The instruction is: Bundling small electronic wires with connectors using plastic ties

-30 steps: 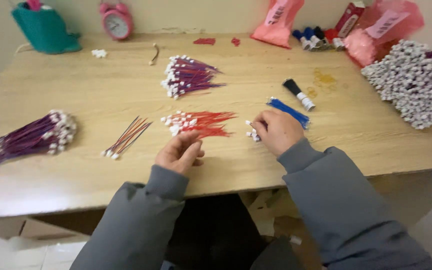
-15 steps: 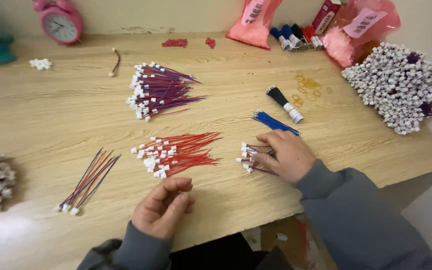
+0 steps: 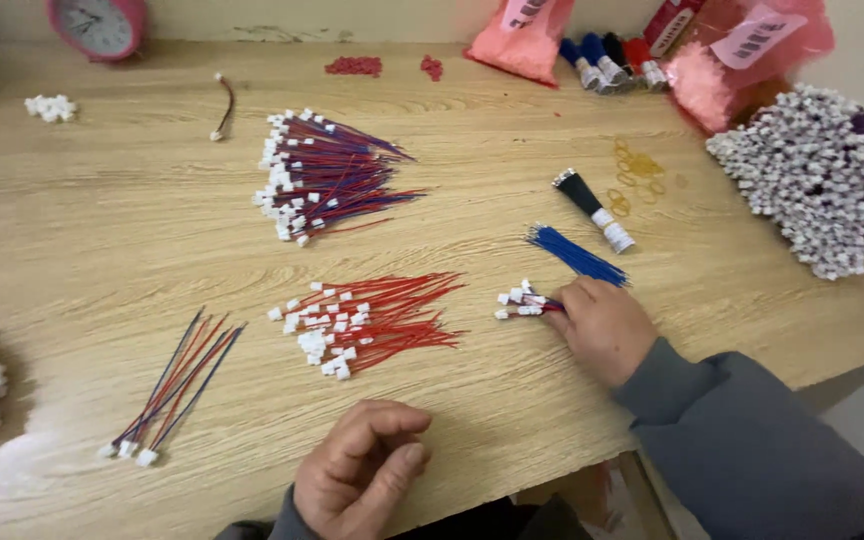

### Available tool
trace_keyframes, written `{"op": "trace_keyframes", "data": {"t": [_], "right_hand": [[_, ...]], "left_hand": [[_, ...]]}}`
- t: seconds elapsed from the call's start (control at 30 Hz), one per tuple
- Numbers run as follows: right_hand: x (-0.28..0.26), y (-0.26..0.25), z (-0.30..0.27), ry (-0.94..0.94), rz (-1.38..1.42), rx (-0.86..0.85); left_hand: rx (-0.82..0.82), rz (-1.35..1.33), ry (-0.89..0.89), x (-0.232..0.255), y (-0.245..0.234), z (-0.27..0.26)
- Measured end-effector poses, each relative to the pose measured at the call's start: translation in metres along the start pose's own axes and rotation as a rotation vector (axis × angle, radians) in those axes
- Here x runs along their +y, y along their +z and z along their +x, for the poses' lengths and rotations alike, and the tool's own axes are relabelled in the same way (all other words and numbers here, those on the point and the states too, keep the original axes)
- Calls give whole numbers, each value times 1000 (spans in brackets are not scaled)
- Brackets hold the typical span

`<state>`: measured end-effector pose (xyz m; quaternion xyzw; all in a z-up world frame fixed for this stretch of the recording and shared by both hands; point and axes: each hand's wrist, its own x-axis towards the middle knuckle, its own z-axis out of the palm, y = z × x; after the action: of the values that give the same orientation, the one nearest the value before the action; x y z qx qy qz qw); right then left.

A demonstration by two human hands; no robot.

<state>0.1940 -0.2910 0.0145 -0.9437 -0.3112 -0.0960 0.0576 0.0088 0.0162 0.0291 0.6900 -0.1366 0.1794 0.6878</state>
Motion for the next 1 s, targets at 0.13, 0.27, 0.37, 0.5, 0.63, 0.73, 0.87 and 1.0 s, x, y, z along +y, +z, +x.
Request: {"op": "trace_keyframes", "data": {"t": [0.13,0.27,0.37,0.5,0.63,0.73,0.87,1.0], "right_hand": [[1,7,10,99,-68,-145],[-8,-6,16,228,-85,-293],[7,2,8,258,-3,-184],[40,19,1,402,127,11],[54,35,-3,301,82,254],[27,6,24,376,47,152],[-47,-53,86,228,96,59],[-122,-63,134,-129,96,54]], "left_hand": [[20,46,-17,12,0,2],[69,62,6,7,5,-1],[63,61,-1,9,4,-6],[65,-8,-91,17,3,-12],[-18,-109,-246,15,2,-14],[-20,-98,-193,12,2,-14],[-3,-102,-186,21,-2,-11],[-53,-44,-129,19,-3,-10]]}}
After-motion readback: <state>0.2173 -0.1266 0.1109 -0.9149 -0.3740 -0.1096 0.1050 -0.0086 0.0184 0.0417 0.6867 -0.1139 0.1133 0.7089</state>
